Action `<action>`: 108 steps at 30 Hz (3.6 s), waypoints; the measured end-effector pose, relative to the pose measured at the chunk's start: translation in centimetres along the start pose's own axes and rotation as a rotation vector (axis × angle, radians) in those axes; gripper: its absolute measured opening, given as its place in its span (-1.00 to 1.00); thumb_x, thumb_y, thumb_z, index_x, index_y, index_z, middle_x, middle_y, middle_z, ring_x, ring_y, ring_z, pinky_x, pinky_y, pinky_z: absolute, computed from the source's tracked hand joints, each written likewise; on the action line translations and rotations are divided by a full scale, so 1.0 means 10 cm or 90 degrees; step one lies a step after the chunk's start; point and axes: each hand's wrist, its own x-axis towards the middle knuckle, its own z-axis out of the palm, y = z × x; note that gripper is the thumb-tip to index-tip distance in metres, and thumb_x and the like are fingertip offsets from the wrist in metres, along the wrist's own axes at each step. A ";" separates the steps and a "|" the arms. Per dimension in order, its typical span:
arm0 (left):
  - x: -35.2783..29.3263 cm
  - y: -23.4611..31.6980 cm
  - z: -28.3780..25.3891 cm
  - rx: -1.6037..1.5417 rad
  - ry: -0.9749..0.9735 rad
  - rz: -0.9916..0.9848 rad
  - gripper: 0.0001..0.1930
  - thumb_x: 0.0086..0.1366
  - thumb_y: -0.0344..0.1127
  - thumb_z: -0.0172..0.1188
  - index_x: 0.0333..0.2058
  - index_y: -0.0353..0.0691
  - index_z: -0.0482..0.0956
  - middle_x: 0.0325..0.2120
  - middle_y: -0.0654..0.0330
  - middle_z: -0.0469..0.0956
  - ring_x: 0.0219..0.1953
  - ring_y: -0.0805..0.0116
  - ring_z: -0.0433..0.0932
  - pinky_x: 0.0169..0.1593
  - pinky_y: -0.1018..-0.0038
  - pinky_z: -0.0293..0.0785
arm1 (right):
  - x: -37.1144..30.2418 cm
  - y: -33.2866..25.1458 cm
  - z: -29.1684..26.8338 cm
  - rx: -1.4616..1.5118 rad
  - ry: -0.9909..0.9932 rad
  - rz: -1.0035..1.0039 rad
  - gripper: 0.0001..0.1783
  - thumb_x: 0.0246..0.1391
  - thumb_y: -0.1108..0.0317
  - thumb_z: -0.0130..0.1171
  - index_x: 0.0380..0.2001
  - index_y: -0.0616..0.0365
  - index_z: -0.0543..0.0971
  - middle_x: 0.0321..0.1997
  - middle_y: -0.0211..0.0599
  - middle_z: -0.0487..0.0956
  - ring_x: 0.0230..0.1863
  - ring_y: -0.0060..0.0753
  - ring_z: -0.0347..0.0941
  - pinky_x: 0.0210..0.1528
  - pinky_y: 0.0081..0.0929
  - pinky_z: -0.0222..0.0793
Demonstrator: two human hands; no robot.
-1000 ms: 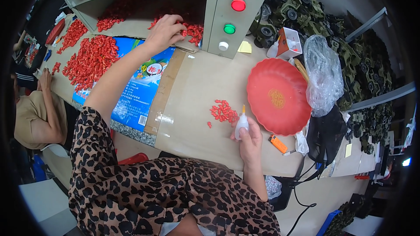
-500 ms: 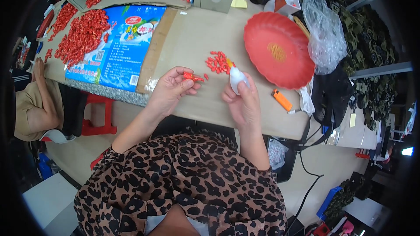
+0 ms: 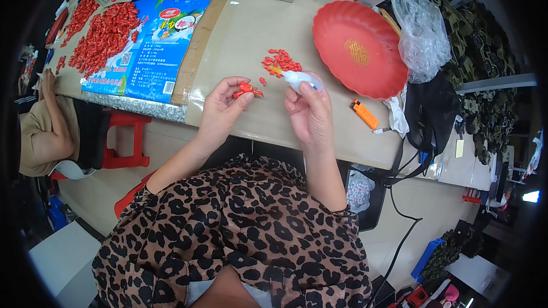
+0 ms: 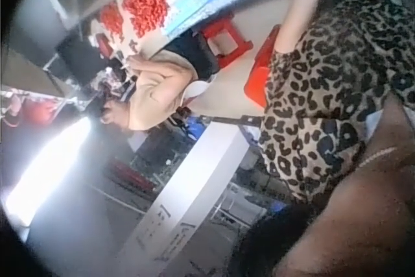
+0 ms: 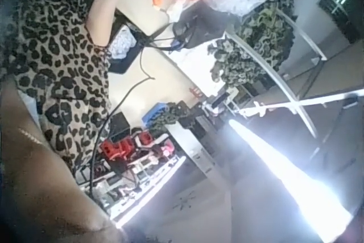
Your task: The person assembles small red plastic toy components by applying glue from a glue dispenser to the parts and joining them together by hand.
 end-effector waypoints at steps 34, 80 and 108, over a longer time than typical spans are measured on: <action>-0.01 -0.18 0.02 0.176 0.066 0.117 -0.76 0.02 -0.50 0.15 -0.30 -0.33 0.36 -0.41 0.19 0.46 -0.40 0.56 0.44 -0.33 0.66 0.38 | -0.12 0.27 -0.15 -0.457 -0.034 -0.371 -0.75 -0.02 0.36 0.04 -0.32 0.22 0.24 -0.32 -0.18 0.33 -0.53 -0.54 0.27 -0.52 -0.65 0.24; -0.01 -0.18 0.02 0.177 0.071 0.106 -0.73 0.02 -0.49 0.16 -0.28 -0.34 0.35 -0.40 0.20 0.45 -0.39 0.55 0.44 -0.32 0.66 0.39 | -0.14 0.28 -0.23 -0.536 -0.043 -0.396 -0.76 -0.03 0.40 0.04 -0.32 0.21 0.24 -0.34 -0.20 0.31 -0.54 -0.58 0.26 -0.55 -0.70 0.20; 0.27 0.13 -0.24 -0.285 -0.312 -0.329 -0.65 0.24 -0.23 -0.15 -0.09 -0.34 0.30 -0.52 0.34 0.28 -0.62 0.58 0.09 -0.54 0.67 0.11 | -0.02 0.09 0.02 -0.183 -0.035 -0.112 -0.85 0.02 0.36 -0.02 -0.40 0.20 0.31 -0.49 -0.28 0.38 -0.60 -0.61 0.24 -0.64 -0.68 0.13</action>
